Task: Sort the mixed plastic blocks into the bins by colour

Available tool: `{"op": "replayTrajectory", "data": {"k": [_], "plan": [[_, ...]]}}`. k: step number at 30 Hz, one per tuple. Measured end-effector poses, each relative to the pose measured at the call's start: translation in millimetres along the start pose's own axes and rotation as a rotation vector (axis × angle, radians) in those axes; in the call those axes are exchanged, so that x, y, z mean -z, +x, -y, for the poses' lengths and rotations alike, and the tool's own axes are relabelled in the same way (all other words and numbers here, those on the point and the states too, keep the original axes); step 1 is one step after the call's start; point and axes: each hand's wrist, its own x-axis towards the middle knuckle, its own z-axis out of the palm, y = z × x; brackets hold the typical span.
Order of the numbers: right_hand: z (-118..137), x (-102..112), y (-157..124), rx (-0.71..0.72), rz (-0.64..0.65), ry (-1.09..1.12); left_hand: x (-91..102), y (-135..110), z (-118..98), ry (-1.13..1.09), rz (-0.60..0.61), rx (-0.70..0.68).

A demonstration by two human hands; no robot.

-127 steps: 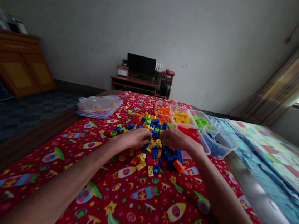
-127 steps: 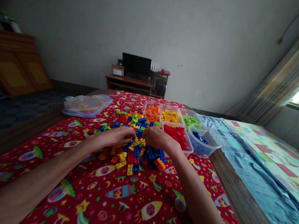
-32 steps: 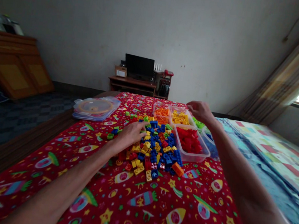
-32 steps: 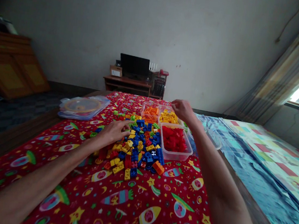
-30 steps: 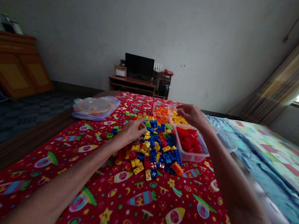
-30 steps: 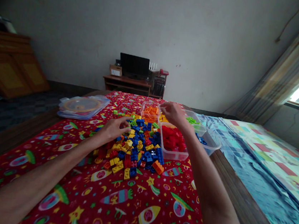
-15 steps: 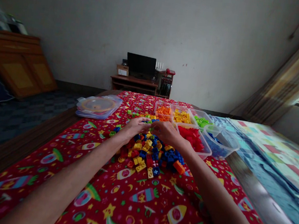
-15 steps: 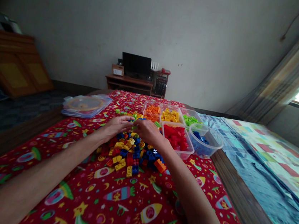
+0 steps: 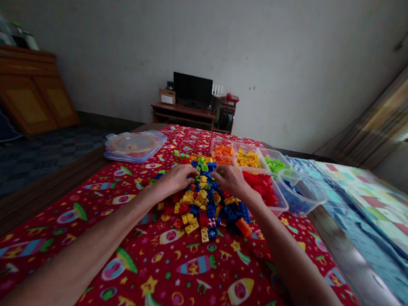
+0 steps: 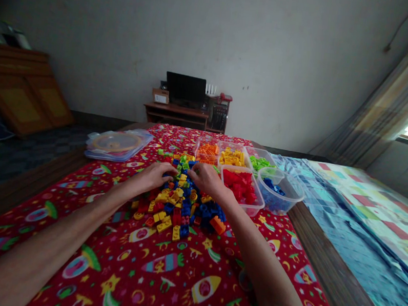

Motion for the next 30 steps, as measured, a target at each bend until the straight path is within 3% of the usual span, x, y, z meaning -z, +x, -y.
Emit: {"op": "replayTrajectory", "data": {"k": [3,10,17,21,24,27,30], "plan": [[0,-5,-1,0.025,0.039,-0.061,-0.8,0,1,0.027,0.01,-0.003],[18,-14,-9,0.087,0.297,-0.278,-5.6,1,-2,0.029,-0.081,0.095],[15,-12,-12,0.08,0.227,-0.255,-10.6,-2,1,0.049,-0.146,0.076],[9,-11,-7,0.067,0.08,-0.138,-10.8,0,-1,0.033,-0.115,0.111],[9,-11,-1,-0.075,-0.025,0.025,-10.8,0,-5,0.052,-0.116,0.097],[12,-12,7,-0.266,0.009,0.34,-10.0,1,-8,0.064,-0.11,0.055],[14,-13,16,-0.259,0.066,0.668,-9.9,4,-9,0.051,-0.093,0.063]]}}
